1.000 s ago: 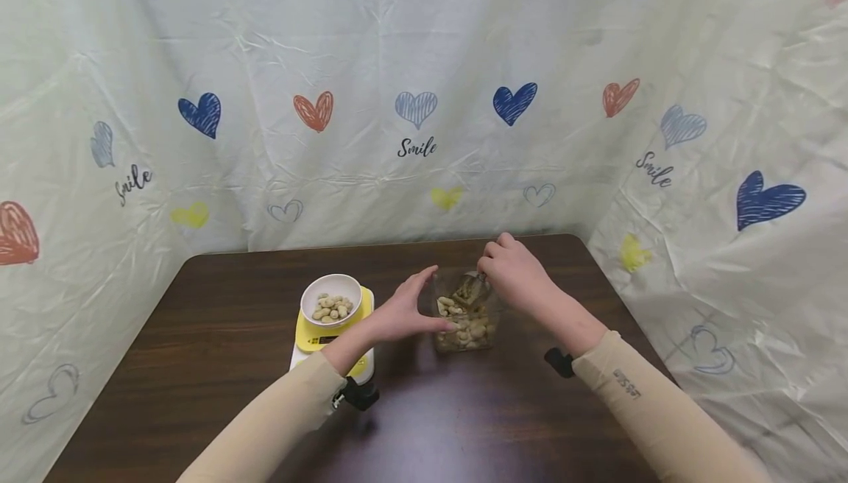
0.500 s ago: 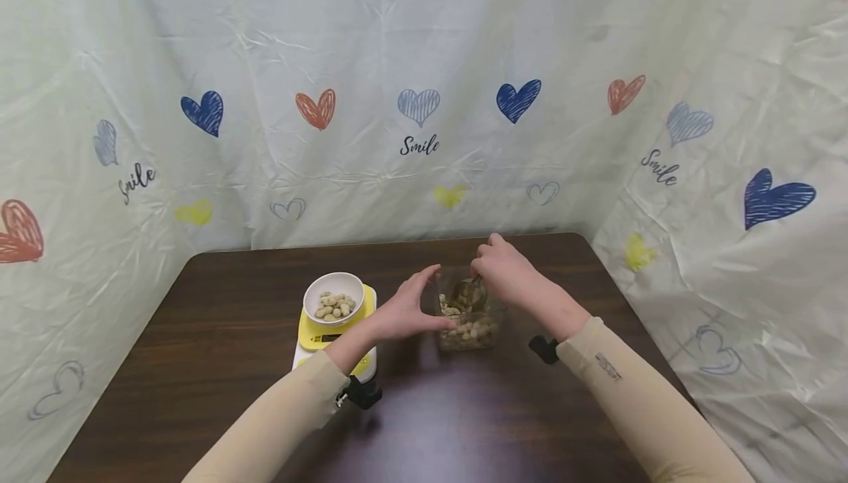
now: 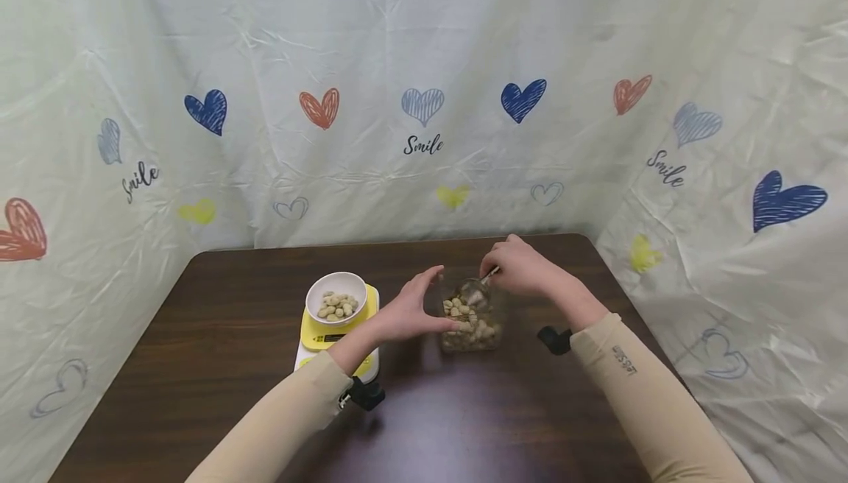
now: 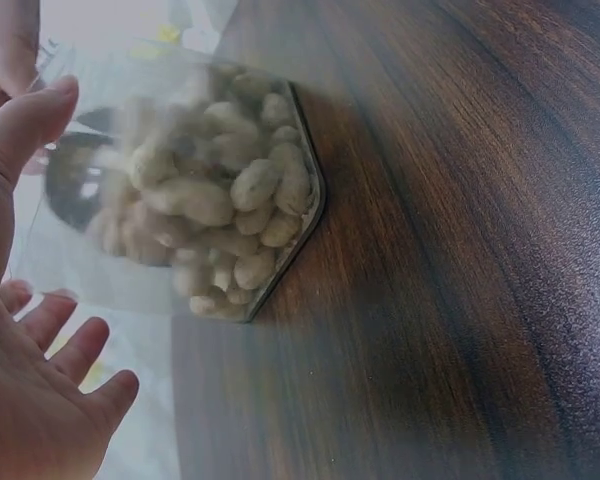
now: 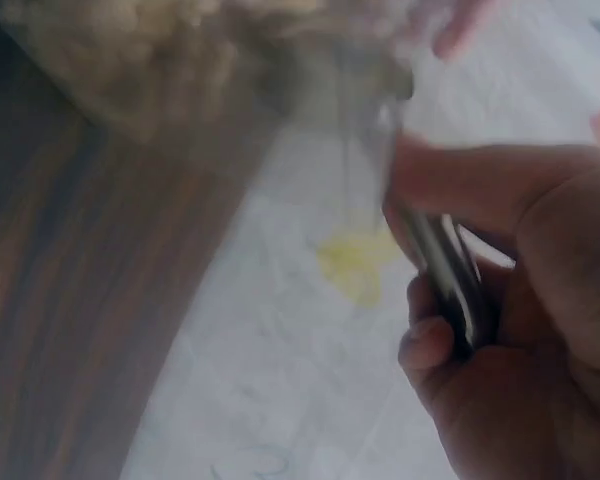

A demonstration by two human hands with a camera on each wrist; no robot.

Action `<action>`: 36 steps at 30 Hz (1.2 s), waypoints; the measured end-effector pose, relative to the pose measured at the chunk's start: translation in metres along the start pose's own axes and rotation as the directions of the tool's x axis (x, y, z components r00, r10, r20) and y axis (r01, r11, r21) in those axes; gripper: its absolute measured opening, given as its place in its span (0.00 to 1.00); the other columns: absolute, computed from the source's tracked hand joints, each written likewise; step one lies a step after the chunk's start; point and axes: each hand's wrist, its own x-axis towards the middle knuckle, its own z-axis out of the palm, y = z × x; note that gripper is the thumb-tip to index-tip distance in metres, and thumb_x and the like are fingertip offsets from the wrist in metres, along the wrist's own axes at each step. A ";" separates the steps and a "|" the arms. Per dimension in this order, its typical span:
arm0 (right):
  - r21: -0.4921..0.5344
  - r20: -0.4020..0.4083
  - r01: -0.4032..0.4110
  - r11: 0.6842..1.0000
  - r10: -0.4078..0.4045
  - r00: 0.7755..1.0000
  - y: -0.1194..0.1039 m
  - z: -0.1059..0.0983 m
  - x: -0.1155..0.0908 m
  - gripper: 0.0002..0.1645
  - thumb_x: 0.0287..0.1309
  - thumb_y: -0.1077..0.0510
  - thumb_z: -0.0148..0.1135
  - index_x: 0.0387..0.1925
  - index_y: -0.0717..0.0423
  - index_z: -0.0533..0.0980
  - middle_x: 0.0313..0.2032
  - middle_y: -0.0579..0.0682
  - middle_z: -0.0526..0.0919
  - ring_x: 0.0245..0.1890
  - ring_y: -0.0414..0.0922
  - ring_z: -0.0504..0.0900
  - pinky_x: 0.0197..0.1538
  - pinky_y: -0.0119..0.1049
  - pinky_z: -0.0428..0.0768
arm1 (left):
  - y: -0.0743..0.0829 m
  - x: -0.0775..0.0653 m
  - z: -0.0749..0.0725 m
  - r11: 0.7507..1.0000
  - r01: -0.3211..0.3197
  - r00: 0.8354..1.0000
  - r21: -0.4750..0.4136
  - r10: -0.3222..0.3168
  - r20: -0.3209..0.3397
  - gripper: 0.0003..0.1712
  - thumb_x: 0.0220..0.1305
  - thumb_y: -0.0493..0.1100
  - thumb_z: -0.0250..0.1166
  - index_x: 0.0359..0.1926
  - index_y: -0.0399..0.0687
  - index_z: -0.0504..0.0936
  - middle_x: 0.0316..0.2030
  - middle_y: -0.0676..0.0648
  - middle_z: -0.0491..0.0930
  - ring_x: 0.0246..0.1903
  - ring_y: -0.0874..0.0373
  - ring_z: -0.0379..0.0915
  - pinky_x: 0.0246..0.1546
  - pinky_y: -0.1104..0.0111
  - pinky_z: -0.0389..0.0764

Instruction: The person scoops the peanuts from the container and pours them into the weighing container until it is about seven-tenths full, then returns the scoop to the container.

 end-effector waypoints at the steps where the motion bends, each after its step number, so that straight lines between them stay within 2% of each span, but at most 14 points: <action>1: 0.020 0.006 -0.009 1.000 0.008 1.000 0.002 -0.001 0.000 0.07 0.62 0.63 0.70 0.39 0.48 0.88 0.39 0.43 0.84 0.42 0.47 0.77 0.54 0.54 0.70 | 0.000 0.000 0.000 1.000 0.001 1.000 -0.001 -0.001 0.000 0.65 0.54 0.66 0.77 0.82 0.58 0.48 0.73 0.49 0.61 0.74 0.47 0.51 0.69 0.52 0.62; 3: 0.033 0.021 -0.004 0.999 0.003 1.000 0.005 -0.001 -0.001 0.06 0.62 0.60 0.71 0.40 0.47 0.88 0.40 0.43 0.84 0.44 0.48 0.77 0.55 0.55 0.69 | 0.001 0.000 0.001 1.000 0.004 1.000 -0.009 -0.004 -0.002 0.65 0.53 0.65 0.77 0.82 0.58 0.48 0.73 0.49 0.61 0.74 0.47 0.52 0.69 0.52 0.63; 6: 0.033 0.045 -0.003 0.999 0.001 0.999 0.006 0.000 -0.001 0.06 0.63 0.58 0.71 0.41 0.46 0.87 0.41 0.43 0.84 0.43 0.48 0.75 0.52 0.51 0.71 | 0.001 0.001 0.001 1.000 0.004 1.000 -0.019 -0.004 -0.004 0.65 0.53 0.65 0.77 0.82 0.58 0.48 0.73 0.49 0.61 0.74 0.48 0.52 0.69 0.52 0.63; 10: 0.037 0.045 -0.007 0.999 0.005 0.999 0.007 0.001 -0.001 0.05 0.64 0.57 0.70 0.41 0.45 0.87 0.42 0.44 0.83 0.44 0.48 0.73 0.50 0.50 0.71 | -0.002 0.002 0.001 1.000 0.003 1.000 -0.016 -0.003 -0.012 0.65 0.53 0.66 0.77 0.82 0.58 0.48 0.73 0.50 0.62 0.74 0.48 0.53 0.69 0.52 0.62; 15: 0.070 0.037 0.001 0.998 -0.004 0.999 0.011 -0.001 -0.002 0.05 0.64 0.57 0.70 0.41 0.45 0.87 0.43 0.43 0.83 0.46 0.48 0.77 0.54 0.54 0.72 | -0.003 0.002 0.002 1.000 0.003 1.000 -0.008 -0.003 -0.009 0.65 0.52 0.66 0.77 0.82 0.58 0.48 0.73 0.49 0.62 0.73 0.50 0.55 0.69 0.53 0.62; 20: 0.155 0.034 -0.013 0.988 0.008 0.999 0.018 -0.010 -0.007 0.05 0.66 0.56 0.69 0.42 0.44 0.87 0.44 0.43 0.84 0.50 0.48 0.79 0.54 0.53 0.75 | -0.001 0.001 0.002 1.000 0.002 1.000 -0.011 -0.002 -0.010 0.66 0.52 0.65 0.78 0.82 0.57 0.48 0.72 0.48 0.62 0.71 0.51 0.57 0.68 0.55 0.64; 28: 0.337 0.070 -0.117 0.934 0.099 0.993 0.033 -0.010 -0.017 0.08 0.69 0.52 0.67 0.46 0.47 0.85 0.50 0.47 0.82 0.52 0.49 0.80 0.52 0.49 0.79 | 0.000 0.001 0.002 1.000 -0.002 1.000 -0.024 0.001 -0.010 0.66 0.52 0.65 0.78 0.82 0.56 0.49 0.72 0.46 0.62 0.70 0.51 0.59 0.68 0.55 0.65; 36: 0.417 0.073 -0.157 0.895 0.139 0.988 0.039 -0.006 -0.020 0.11 0.68 0.49 0.68 0.47 0.48 0.85 0.50 0.48 0.83 0.50 0.47 0.80 0.48 0.46 0.78 | -0.003 0.002 0.004 1.000 0.003 1.000 -0.026 -0.003 -0.004 0.65 0.53 0.64 0.78 0.82 0.58 0.47 0.73 0.44 0.60 0.70 0.51 0.58 0.67 0.53 0.65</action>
